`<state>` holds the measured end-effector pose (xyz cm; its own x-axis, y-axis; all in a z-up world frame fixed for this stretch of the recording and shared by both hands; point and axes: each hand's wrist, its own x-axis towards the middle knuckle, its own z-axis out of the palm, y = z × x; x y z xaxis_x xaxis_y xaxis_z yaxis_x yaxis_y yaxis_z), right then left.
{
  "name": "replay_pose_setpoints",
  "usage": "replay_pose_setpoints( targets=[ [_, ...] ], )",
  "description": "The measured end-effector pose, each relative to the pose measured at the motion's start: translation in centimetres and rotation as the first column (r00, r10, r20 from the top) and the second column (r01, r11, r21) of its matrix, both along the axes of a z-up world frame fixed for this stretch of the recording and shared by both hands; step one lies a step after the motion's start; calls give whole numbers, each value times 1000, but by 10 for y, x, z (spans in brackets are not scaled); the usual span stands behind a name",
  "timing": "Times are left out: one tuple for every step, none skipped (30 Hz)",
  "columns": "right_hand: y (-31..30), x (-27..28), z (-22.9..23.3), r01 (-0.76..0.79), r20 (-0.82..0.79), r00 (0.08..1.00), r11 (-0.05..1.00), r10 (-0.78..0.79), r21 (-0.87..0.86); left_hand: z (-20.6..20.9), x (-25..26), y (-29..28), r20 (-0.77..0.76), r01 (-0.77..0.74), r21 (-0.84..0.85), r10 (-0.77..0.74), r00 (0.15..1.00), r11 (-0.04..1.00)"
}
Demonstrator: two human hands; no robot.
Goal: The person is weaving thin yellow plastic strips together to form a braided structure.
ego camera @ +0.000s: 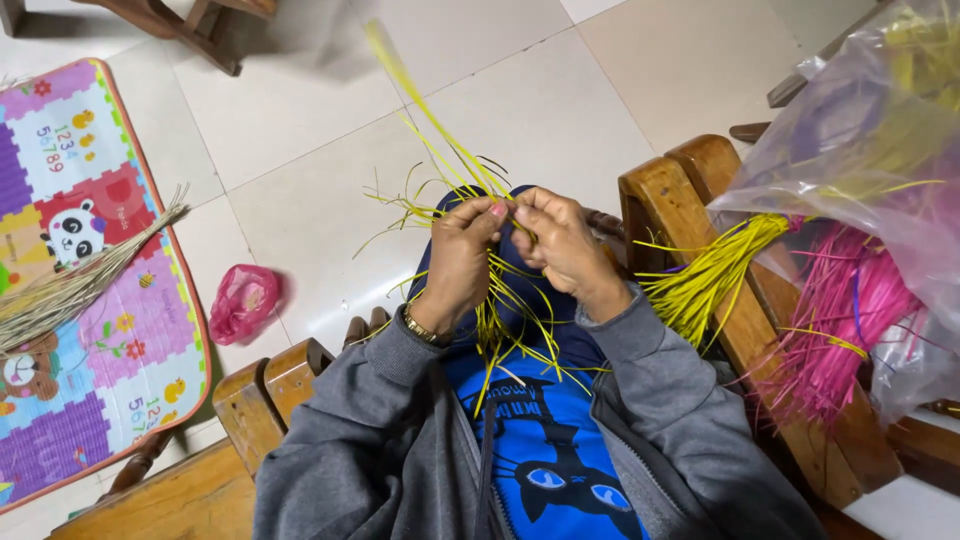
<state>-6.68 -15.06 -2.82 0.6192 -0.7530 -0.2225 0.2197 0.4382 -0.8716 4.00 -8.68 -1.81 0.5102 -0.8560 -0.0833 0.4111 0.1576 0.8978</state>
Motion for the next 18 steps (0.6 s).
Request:
replay_pose_setpoints(
  targets=[
    [-1, 1, 2, -4, -3, 1000, 1000, 4, 10, 8, 7, -1, -3, -4, 10, 4, 1000, 1000],
    [0, 1, 3, 34, -20, 999, 998, -35, -55, 16, 13, -1, -70, -22, -90, 16, 997, 996],
    [0, 2, 4, 70, -35, 997, 990, -74, -120, 24, 20, -1, -137, -49, -187, 23, 990, 981],
    [-11, -3, -12, 60, -39, 997, 993, -65, -106, 39, 34, 5, -140, -58, -174, 34, 990, 983],
    [-22, -7, -29, 85, -137, 981, 936, -139, -342, 55, 48, 10, -146, -98, -247, 63, 987, 964],
    [-35, -11, -46, 74, -211, 950, 823, -230, -564, 70, 62, 14, -154, -139, -322, 93, 984, 937],
    [-40, -14, -56, 62, -217, 952, 828, -217, -557, 78, 70, 21, -157, -150, -313, 105, 982, 938],
    [-44, -16, -67, 60, -218, 951, 820, -221, -569, 87, 79, 28, -127, -137, -317, 101, 987, 939],
    [-48, -18, -77, 58, -218, 950, 811, -225, -582, 96, 87, 35, -98, -123, -321, 96, 991, 939],
    [-47, -15, -74, 50, -224, 951, 818, -215, -573, 96, 90, 35, -101, -131, -310, 104, 989, 942],
    [-46, -13, -70, 15, -235, 953, 809, -188, -588, 95, 92, 35, -24, -94, -330, 92, 996, 939],
    [-45, -11, -66, -14, -246, 955, 799, -168, -601, 95, 96, 35, 54, -49, -345, 71, 996, 937],
    [-50, -13, -65, -15, -250, 954, 806, -166, -591, 90, 110, 37, 52, -49, -334, 70, 996, 941],
    [-57, -15, -63, -8, -244, 952, 784, -183, -621, 85, 125, 39, 581, -60, -298, 231, 781, 953],
    [-64, -17, -61, -2, -237, 951, 761, -200, -649, 80, 139, 42, 915, -85, -266, 279, 292, 960],
    [-66, -20, -52, -3, -239, 950, 764, -198, -645, 75, 140, 36, 916, -85, -260, 274, 294, 962],
    [-68, -23, -41, 14, -287, 847, 559, -447, -829, 69, 141, 30, 970, -135, -242, 234, -68, 961],
    [-71, -26, -30, -39, -248, 698, 311, -671, -950, 65, 142, 23, 896, -183, -244, 149, -417, 952]
  ],
)
